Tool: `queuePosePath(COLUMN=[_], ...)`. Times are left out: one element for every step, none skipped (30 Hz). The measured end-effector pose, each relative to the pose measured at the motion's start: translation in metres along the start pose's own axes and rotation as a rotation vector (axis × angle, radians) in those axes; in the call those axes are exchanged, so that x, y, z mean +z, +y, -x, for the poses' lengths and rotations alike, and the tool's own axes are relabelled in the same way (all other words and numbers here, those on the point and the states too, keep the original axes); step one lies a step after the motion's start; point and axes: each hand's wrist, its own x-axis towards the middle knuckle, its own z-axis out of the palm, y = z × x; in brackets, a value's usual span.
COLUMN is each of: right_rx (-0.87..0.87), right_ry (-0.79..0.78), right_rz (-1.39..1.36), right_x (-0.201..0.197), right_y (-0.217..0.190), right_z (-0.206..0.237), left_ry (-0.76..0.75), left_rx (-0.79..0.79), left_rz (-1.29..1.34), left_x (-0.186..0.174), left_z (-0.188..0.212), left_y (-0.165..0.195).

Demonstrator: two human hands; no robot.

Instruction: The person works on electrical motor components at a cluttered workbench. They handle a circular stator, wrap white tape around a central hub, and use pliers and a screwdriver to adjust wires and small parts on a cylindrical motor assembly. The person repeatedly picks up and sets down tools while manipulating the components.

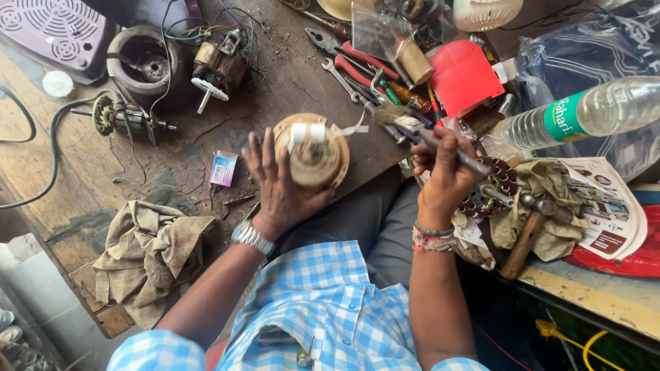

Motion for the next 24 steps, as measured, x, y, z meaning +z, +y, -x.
queuePosePath(right_rx=[-0.011,-0.027,-0.042,-0.062,-0.11,-0.155,-0.196,-0.242,-0.285,-0.328,-0.369,-0.407,-0.542,-0.675,-0.674,-0.674,-0.649,-0.622,-0.634,-0.643,-0.659,-0.656,-0.648,-0.637], right_ry=[0.02,0.026,0.035,0.044,0.037,0.03,0.022,-0.024,-0.07,-0.12,-0.143,-0.164,-0.252,-0.341,-0.443,-0.547,-0.65,-0.753,-0.783,-0.818,-0.858,-0.852,-0.848,-0.839], right_rz=[-0.003,-0.009,-0.014,-0.021,-0.018,-0.014,-0.009,0.02,0.049,0.077,0.19,0.304,0.414,0.528,0.57,0.609,0.661,0.711,0.721,0.728,0.729,0.7,0.672,0.647], right_x=[-0.003,-0.006,-0.007,-0.008,-0.006,-0.004,0.0,0.005,0.009,0.015,0.022,0.03,0.037,0.045,0.057,0.069,0.081,0.09,0.093,0.094,0.094,0.091,0.085,0.078], right_y=[-0.001,-0.004,-0.006,-0.01,-0.013,-0.017,-0.022,-0.027,-0.033,-0.037,-0.042,-0.046,-0.048,-0.05,-0.048,-0.045,-0.043,-0.04,-0.039,-0.037,-0.033,-0.03,-0.026,-0.022], right_z=[0.005,0.009,0.013,0.017,0.02,0.025,0.031,0.038,0.046,0.053,0.06,0.069,0.074,0.08,0.083,0.087,0.094,0.101,0.106,0.112,0.116,0.118,0.119,0.118], left_ry=[0.012,0.022,0.031,0.007,-0.014,-0.037,-0.02,-0.003,0.013,0.051,0.088,0.121,0.071,0.017,-0.04,-0.041,-0.036,-0.027,-0.026,-0.024,-0.012,-0.078,-0.144,-0.256], left_rx=[0.012,0.025,0.038,0.031,0.026,0.019,0.036,0.051,0.066,0.082,0.096,0.11,-0.037,-0.184,-0.332,-0.573,-0.817,-1.067,-1.155,-1.243,-1.327,-1.27,-1.216,-0.964], left_rz=[-0.005,-0.008,-0.011,0.001,0.012,0.023,0.047,0.069,0.09,0.108,0.125,0.143,0.305,0.467,0.628,1.011,1.387,1.76,1.686,1.608,1.527,1.388,1.248,0.844], left_x=[0.008,0.016,0.023,0.03,0.036,0.039,0.039,0.037,0.032,0.025,0.015,0.003,-0.01,-0.024,-0.033,-0.04,-0.048,-0.056,-0.066,-0.076,-0.089,-0.106,-0.124,-0.14], left_z=[-0.01,-0.022,-0.032,-0.042,-0.053,-0.062,-0.069,-0.075,-0.079,-0.079,-0.074,-0.067,-0.056,-0.042,-0.036,-0.035,-0.036,-0.038,-0.043,-0.053,-0.061,-0.068,-0.072,-0.076], left_y=[-0.003,-0.005,-0.007,-0.008,-0.009,-0.009,-0.009,-0.008,-0.006,-0.001,0.006,0.013,0.024,0.035,0.043,0.045,0.043,0.04,0.031,0.016,0.0,-0.016,-0.029,-0.04])
